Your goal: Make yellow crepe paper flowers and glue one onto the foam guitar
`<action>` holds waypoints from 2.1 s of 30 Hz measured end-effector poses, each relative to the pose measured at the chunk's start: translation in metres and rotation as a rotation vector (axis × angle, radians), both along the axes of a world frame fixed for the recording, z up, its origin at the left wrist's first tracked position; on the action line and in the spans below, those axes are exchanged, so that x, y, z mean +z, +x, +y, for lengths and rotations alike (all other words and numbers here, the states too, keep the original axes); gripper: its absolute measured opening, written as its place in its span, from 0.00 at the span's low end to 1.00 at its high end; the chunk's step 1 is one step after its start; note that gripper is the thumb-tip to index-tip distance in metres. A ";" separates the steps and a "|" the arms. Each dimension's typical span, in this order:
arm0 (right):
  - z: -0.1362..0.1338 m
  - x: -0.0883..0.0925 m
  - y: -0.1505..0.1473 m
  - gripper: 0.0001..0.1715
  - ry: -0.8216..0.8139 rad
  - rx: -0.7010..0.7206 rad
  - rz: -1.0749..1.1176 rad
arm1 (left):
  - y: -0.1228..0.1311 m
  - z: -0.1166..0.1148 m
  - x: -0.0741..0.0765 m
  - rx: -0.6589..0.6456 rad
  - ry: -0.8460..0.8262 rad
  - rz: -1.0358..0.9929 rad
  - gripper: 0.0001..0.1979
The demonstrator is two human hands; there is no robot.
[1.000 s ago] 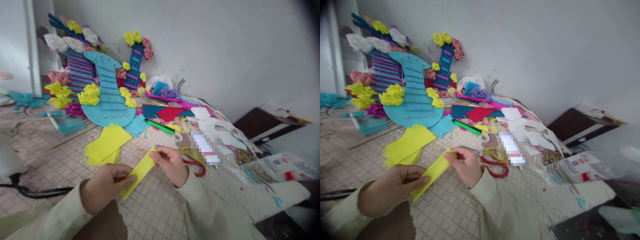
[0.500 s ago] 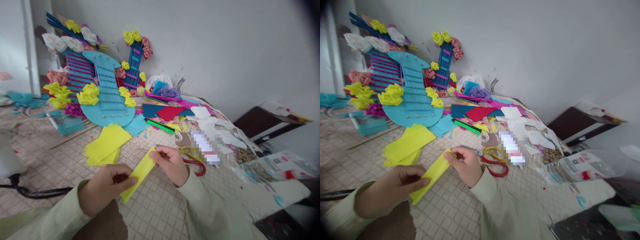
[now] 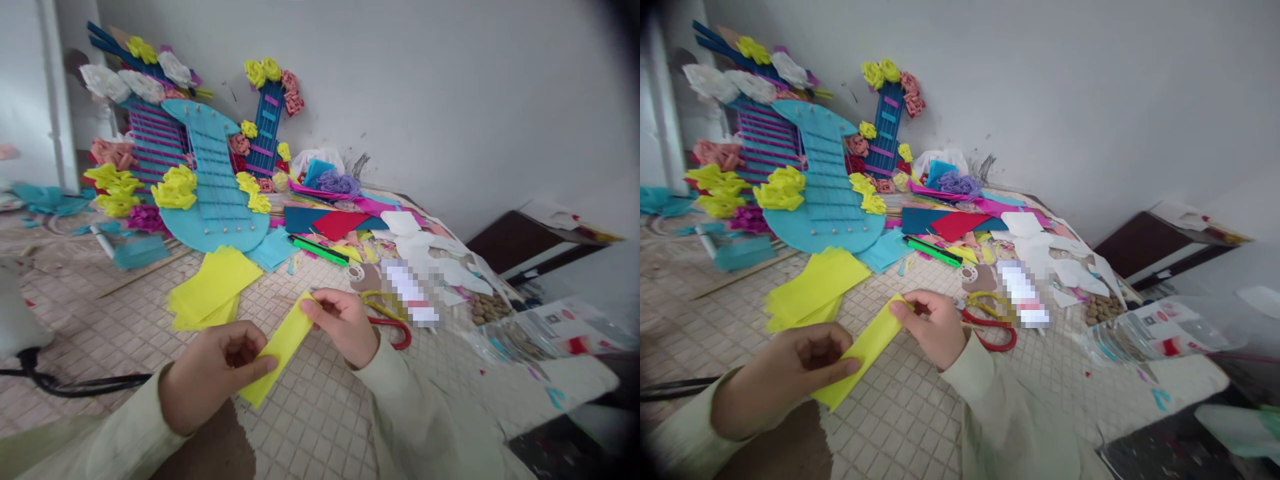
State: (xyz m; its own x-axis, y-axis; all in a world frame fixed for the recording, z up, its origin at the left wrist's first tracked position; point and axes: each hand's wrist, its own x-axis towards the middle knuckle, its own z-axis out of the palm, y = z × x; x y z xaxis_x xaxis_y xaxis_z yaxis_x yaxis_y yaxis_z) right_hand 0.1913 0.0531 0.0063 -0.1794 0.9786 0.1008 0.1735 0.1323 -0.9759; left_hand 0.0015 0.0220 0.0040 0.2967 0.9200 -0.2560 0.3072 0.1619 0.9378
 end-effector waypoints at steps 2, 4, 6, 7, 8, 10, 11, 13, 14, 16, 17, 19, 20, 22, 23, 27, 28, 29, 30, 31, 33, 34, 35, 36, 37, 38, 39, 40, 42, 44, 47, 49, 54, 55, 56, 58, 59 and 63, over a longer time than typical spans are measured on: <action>0.000 0.001 0.000 0.10 -0.005 -0.001 -0.002 | 0.000 0.000 0.000 0.027 -0.007 -0.021 0.11; 0.000 0.002 0.000 0.11 -0.013 0.000 -0.003 | 0.001 -0.001 0.000 0.037 -0.008 -0.025 0.13; 0.000 0.002 0.000 0.11 -0.016 0.006 -0.001 | 0.001 0.000 -0.001 0.036 -0.009 -0.027 0.13; 0.000 0.002 0.000 0.11 -0.016 0.009 0.000 | 0.001 0.000 -0.001 0.034 -0.011 -0.032 0.13; 0.000 0.002 0.000 0.11 -0.016 0.009 0.000 | 0.001 0.000 -0.002 0.036 -0.013 -0.039 0.14; 0.000 0.003 0.000 0.11 -0.012 0.008 -0.003 | 0.001 0.000 -0.002 0.039 -0.018 -0.054 0.14; 0.000 0.003 0.000 0.11 -0.008 0.007 -0.004 | 0.001 0.000 -0.003 0.040 -0.017 -0.062 0.14; 0.000 0.003 0.000 0.11 -0.001 0.008 -0.002 | 0.000 0.000 -0.003 0.041 -0.011 -0.065 0.14; 0.000 0.004 0.000 0.11 0.001 0.010 0.003 | 0.000 0.000 -0.003 0.039 -0.011 -0.060 0.14; 0.001 0.004 0.000 0.11 0.001 0.016 0.012 | 0.000 0.000 -0.003 0.037 -0.017 -0.045 0.14; 0.001 0.004 0.000 0.11 -0.002 0.017 0.013 | 0.000 0.000 -0.002 0.038 -0.019 -0.040 0.15; 0.001 0.004 0.001 0.12 -0.009 0.014 0.013 | 0.001 0.000 -0.001 0.050 -0.013 -0.041 0.14; 0.001 0.004 0.001 0.12 -0.013 0.012 0.013 | 0.001 0.000 -0.001 0.058 -0.007 -0.038 0.14; 0.001 0.004 0.001 0.12 -0.020 0.007 0.017 | 0.001 0.000 0.000 0.073 0.003 -0.030 0.14; 0.001 0.005 0.001 0.12 -0.021 0.005 0.020 | 0.000 0.000 0.000 0.079 0.006 -0.026 0.14; 0.002 0.006 0.001 0.12 -0.024 -0.003 0.035 | -0.001 0.000 0.001 0.072 -0.001 -0.037 0.13; 0.003 0.006 0.002 0.12 -0.026 -0.006 0.038 | -0.001 0.001 0.001 0.067 -0.003 -0.040 0.12; 0.004 0.005 0.002 0.12 -0.029 -0.010 0.041 | -0.001 0.002 0.001 0.065 -0.003 -0.044 0.12; 0.005 0.005 0.002 0.13 -0.031 -0.013 0.041 | 0.000 0.002 0.001 0.067 -0.003 -0.046 0.11; 0.006 0.004 0.003 0.13 -0.032 -0.015 0.040 | 0.000 0.003 0.002 0.069 -0.004 -0.045 0.10; 0.008 0.002 0.004 0.13 -0.031 -0.011 0.037 | 0.000 0.004 0.003 0.065 -0.006 -0.033 0.09; 0.009 0.001 0.004 0.14 -0.032 -0.006 0.035 | 0.000 0.004 0.004 0.054 -0.009 -0.023 0.09; 0.010 0.000 0.004 0.14 -0.036 0.003 0.032 | -0.001 0.005 0.006 0.039 -0.008 -0.012 0.09; 0.011 -0.001 0.004 0.14 -0.040 0.018 0.029 | -0.001 0.004 0.007 0.018 -0.003 0.000 0.08; 0.011 -0.003 0.005 0.14 -0.046 0.035 0.028 | -0.002 0.004 0.008 -0.007 0.007 0.010 0.08; 0.012 -0.004 0.005 0.14 -0.052 0.055 0.026 | -0.003 0.004 0.009 -0.033 0.018 0.018 0.08; 0.012 -0.006 0.005 0.14 -0.058 0.074 0.028 | -0.004 0.004 0.010 -0.055 0.030 0.020 0.07; 0.013 -0.007 0.004 0.14 -0.066 0.092 0.033 | -0.005 0.003 0.010 -0.077 0.042 0.014 0.07; 0.012 -0.009 0.003 0.14 -0.085 0.114 0.048 | -0.007 0.002 0.009 -0.106 0.048 -0.024 0.07; 0.012 -0.010 0.001 0.15 -0.107 0.127 0.057 | -0.009 0.000 0.006 -0.119 0.047 -0.068 0.07; 0.012 -0.012 -0.002 0.16 -0.107 0.185 0.027 | -0.010 -0.005 0.000 -0.128 0.052 -0.050 0.06; 0.013 -0.012 -0.005 0.15 -0.064 0.242 -0.062 | -0.010 -0.011 -0.003 -0.132 0.060 -0.017 0.05; 0.017 -0.009 -0.012 0.10 0.115 0.374 -0.294 | -0.012 -0.026 -0.003 -0.166 0.016 0.051 0.07; 0.018 -0.009 -0.014 0.10 0.129 0.400 -0.317 | -0.013 -0.028 -0.002 -0.168 0.018 0.092 0.10; 0.019 -0.009 -0.016 0.11 0.134 0.418 -0.339 | -0.014 -0.029 -0.002 -0.161 0.040 0.155 0.13; 0.020 -0.009 -0.020 0.12 0.127 0.441 -0.375 | -0.017 -0.030 -0.003 -0.121 0.162 0.331 0.15; 0.020 -0.009 -0.022 0.12 0.129 0.450 -0.386 | -0.019 -0.029 -0.005 -0.096 0.268 0.420 0.14; 0.024 -0.014 -0.026 0.09 0.226 0.484 -0.432 | -0.026 -0.019 -0.015 -0.123 0.759 0.536 0.13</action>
